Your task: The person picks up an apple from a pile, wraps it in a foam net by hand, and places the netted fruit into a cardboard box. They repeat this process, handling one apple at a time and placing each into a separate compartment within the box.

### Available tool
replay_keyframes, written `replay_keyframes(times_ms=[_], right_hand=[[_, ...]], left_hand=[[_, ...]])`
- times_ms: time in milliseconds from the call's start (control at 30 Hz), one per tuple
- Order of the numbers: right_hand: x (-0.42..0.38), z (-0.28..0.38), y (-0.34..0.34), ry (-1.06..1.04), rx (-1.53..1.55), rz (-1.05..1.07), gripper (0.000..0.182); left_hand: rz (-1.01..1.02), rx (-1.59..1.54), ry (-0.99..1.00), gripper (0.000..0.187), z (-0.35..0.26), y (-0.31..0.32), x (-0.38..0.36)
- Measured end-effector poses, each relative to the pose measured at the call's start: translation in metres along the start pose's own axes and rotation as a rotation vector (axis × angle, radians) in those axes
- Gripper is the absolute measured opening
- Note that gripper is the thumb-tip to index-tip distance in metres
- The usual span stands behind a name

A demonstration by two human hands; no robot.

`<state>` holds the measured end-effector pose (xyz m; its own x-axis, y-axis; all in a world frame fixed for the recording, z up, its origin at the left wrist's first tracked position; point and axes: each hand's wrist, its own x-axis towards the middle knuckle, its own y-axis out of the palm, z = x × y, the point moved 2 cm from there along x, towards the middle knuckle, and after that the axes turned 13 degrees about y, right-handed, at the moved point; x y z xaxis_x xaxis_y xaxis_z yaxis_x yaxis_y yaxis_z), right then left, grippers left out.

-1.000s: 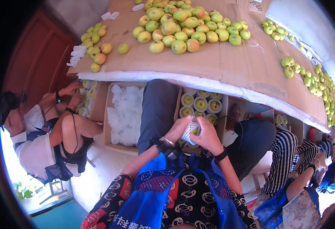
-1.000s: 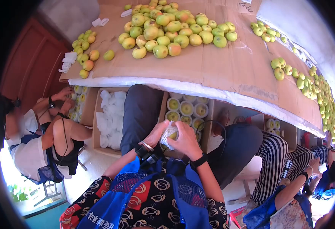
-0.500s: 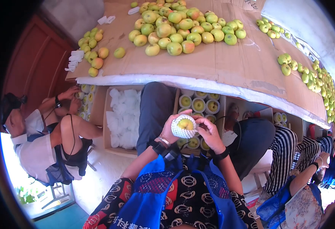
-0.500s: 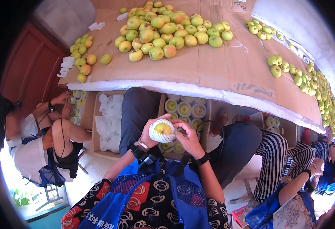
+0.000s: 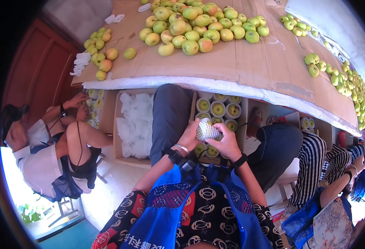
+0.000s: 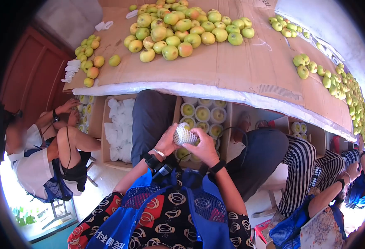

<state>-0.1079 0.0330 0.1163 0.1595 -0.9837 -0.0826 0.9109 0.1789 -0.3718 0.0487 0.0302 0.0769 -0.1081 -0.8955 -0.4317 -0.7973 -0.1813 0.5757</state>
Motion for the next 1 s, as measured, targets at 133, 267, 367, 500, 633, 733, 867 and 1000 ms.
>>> replay_keyframes(times_ms=[133,267,367,500,633,733,867,1000], right_hand=[[-0.002,0.000,0.002,0.034,-0.064,-0.006,0.031],[-0.007,0.010,0.008,-0.208,-0.159,-0.132,0.022],[-0.012,0.021,0.010,-0.434,-0.382,-0.160,0.027],[-0.022,0.027,0.005,-0.387,-0.258,-0.184,0.028],[-0.022,0.003,0.003,0.096,0.218,-0.155,0.035],[-0.016,0.004,0.007,0.088,0.431,-0.103,0.028],[-0.011,-0.014,0.012,0.341,0.621,0.087,0.018],[-0.012,-0.032,0.018,0.383,0.676,0.122,0.017]], left_hand=[[0.024,0.138,0.113,0.035,0.007,-0.006,0.005],[-0.028,-0.052,-0.018,0.034,0.007,-0.001,0.006],[0.043,-0.233,-0.026,0.036,0.007,-0.002,0.009],[0.057,-0.455,0.085,0.043,-0.006,0.009,0.007],[0.033,-0.566,0.055,0.046,-0.014,0.014,0.003],[0.176,-0.552,0.066,0.052,-0.018,0.021,-0.002],[0.157,-0.493,0.073,0.052,-0.016,0.019,0.000],[0.154,-0.479,0.080,0.053,-0.014,0.016,0.000]])
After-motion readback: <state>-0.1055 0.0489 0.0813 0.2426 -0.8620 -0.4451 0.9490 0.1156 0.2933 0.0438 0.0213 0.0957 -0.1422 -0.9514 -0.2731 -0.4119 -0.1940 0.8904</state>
